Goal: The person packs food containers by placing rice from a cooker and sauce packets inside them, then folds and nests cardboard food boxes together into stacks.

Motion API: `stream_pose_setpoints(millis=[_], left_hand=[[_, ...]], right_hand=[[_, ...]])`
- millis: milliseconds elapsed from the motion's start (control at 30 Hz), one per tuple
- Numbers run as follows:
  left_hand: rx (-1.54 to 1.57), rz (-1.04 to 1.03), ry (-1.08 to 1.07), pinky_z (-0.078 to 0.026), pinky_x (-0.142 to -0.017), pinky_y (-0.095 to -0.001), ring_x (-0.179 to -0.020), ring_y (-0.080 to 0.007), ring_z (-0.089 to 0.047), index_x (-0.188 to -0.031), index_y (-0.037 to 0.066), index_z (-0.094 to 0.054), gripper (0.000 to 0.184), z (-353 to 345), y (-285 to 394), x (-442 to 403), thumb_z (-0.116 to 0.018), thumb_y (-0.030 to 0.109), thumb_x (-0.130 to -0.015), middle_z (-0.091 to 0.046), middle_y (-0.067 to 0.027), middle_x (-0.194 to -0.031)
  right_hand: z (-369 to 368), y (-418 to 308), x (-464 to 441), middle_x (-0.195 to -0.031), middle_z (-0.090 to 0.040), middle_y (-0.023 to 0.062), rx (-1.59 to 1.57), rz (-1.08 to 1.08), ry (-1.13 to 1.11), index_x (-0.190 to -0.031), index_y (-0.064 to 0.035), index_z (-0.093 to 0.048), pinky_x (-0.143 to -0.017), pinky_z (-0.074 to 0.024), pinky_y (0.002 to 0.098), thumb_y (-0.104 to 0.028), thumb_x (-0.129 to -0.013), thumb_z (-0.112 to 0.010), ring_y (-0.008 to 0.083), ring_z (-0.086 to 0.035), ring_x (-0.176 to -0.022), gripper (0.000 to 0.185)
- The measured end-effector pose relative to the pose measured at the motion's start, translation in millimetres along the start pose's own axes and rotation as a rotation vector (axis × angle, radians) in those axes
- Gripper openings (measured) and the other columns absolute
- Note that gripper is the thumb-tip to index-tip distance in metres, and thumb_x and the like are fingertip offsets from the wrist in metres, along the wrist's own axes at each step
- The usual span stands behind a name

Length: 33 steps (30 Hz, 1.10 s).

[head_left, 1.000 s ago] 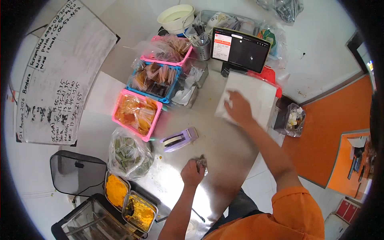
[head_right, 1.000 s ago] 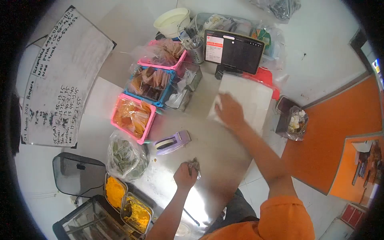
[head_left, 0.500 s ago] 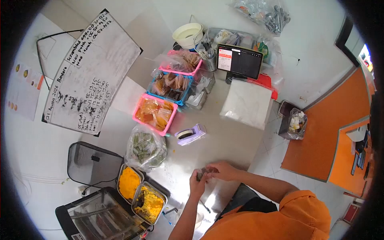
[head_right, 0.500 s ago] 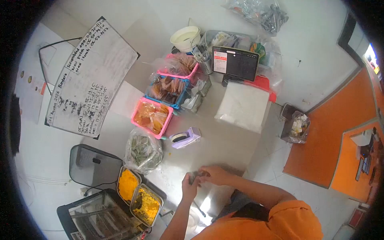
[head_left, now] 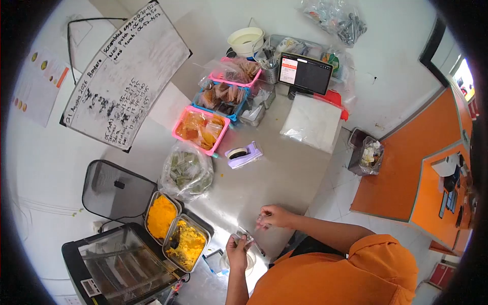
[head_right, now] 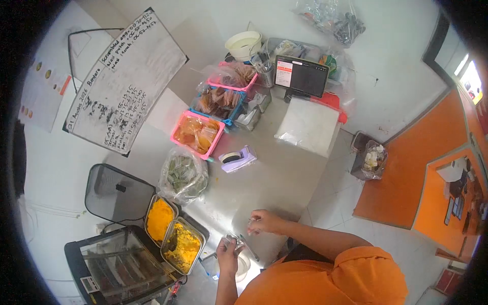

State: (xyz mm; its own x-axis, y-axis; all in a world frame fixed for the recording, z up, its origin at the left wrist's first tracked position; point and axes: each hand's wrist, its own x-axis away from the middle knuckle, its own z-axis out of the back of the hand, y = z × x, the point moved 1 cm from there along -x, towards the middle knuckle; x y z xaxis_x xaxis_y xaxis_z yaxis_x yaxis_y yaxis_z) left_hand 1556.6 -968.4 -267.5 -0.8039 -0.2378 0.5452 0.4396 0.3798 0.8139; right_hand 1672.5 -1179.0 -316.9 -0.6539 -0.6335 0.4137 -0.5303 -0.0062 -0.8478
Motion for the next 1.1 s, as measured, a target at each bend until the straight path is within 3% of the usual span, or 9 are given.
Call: stream_pose_setpoints(millis=[133,233,333,433,533,633,833,967,1100], left_hand=[[-0.088,-0.003,0.113,-0.054,-0.065,-0.0284,-0.071,-0.0088,-0.062,-0.092,0.009,-0.067,0.012,-5,13,-7,-0.07,0.014,-0.103,-0.068,0.0002,-0.084],[-0.149,-0.033,0.113,-0.048,-0.06,-0.0251,-0.065,-0.008,-0.056,-0.095,0.008,-0.069,0.017,-5,6,-19,-0.067,0.022,-0.105,-0.063,0.0006,-0.079],[-0.275,-0.08,-0.052,-0.047,-0.06,-0.0241,-0.066,-0.008,-0.058,-0.101,0.007,-0.071,0.011,-14,18,-22,-0.071,0.018,-0.103,-0.065,0.0001,-0.079],[-0.46,-0.109,-0.147,-0.048,-0.062,-0.0238,-0.067,-0.0062,-0.057,-0.099,0.004,-0.07,0.002,-35,31,-14,-0.071,0.005,-0.1,-0.067,0.001,-0.081],[-0.324,-0.059,-0.098,-0.052,-0.063,-0.0263,-0.067,-0.0111,-0.062,-0.121,0.002,-0.062,0.027,-30,20,-20,-0.074,0.005,-0.097,-0.071,-0.0053,-0.09],[-0.352,0.022,0.033,-0.056,-0.065,-0.0286,-0.072,-0.0149,-0.065,-0.129,0.002,-0.055,0.035,-17,16,-29,-0.072,0.006,-0.098,-0.071,-0.0088,-0.097],[-0.227,0.15,0.049,-0.06,-0.072,-0.0325,-0.097,-0.0229,-0.069,-0.137,0.005,-0.051,0.04,-9,17,-66,-0.066,0.007,-0.1,-0.066,-0.0175,-0.117],[-0.052,0.162,-0.026,-0.061,-0.079,-0.0355,-0.097,-0.0252,-0.07,-0.143,0.009,-0.043,0.045,-35,57,-110,-0.062,0.005,-0.102,-0.065,-0.0201,-0.125],[-0.292,-0.091,-0.175,-0.061,-0.088,-0.039,-0.111,-0.0286,-0.069,-0.152,0.006,-0.033,0.052,-60,124,-189,-0.058,0.011,-0.107,-0.061,-0.0247,-0.135]], right_hand=[[-3,-12,-4,-0.097,-0.065,0.0016,-0.078,-0.14,-0.081,-0.101,-0.0034,-0.068,-0.083,-0.0529,0.032,-0.034,-0.099,-0.075,0.0135,-0.065,-0.1,0.031],[-15,-24,-2,-0.091,-0.066,0.0073,-0.083,0.047,0.091,-0.097,-0.0015,-0.071,-0.078,-0.0537,0.0339,-0.041,-0.098,-0.074,0.0193,-0.067,-0.09,0.039],[-15,-17,1,-0.094,-0.068,0.0129,0.631,0.477,0.203,-0.107,0.0004,-0.074,-0.084,-0.0526,0.0405,-0.039,-0.096,-0.075,0.0288,-0.067,-0.099,0.041],[-13,-16,1,-0.104,-0.067,0.013,0.632,0.308,-0.027,-0.108,0.0006,-0.074,-0.084,-0.0511,0.0403,-0.037,-0.095,-0.078,0.0284,-0.064,-0.097,0.04],[-14,-11,1,-0.097,-0.069,0.0199,0.487,0.336,0.165,-0.1,0.0019,-0.074,-0.087,-0.0515,0.0454,-0.039,-0.088,-0.081,0.0378,-0.066,-0.096,0.043],[1,-15,-4,-0.096,-0.07,0.0209,0.521,0.303,0.398,-0.094,0.0018,-0.073,-0.084,-0.0514,0.0464,-0.038,-0.088,-0.081,0.0374,-0.067,-0.093,0.041],[31,-30,-26,-0.087,-0.07,0.019,0.623,0.156,0.301,-0.088,0.0006,-0.071,-0.074,-0.053,0.0446,-0.037,-0.088,-0.081,0.0353,-0.069,-0.078,0.039],[40,-19,-42,-0.085,-0.071,0.0174,0.626,0.121,0.243,-0.1,-0.0011,-0.068,-0.072,-0.0533,0.0445,-0.034,-0.087,-0.083,0.0329,-0.069,-0.074,0.038],[34,-15,-46,-0.09,-0.072,0.0162,0.56,0.037,0.204,-0.117,-0.0036,-0.062,-0.073,-0.0535,0.0436,-0.027,-0.088,-0.083,0.0304,-0.07,-0.075,0.042]])
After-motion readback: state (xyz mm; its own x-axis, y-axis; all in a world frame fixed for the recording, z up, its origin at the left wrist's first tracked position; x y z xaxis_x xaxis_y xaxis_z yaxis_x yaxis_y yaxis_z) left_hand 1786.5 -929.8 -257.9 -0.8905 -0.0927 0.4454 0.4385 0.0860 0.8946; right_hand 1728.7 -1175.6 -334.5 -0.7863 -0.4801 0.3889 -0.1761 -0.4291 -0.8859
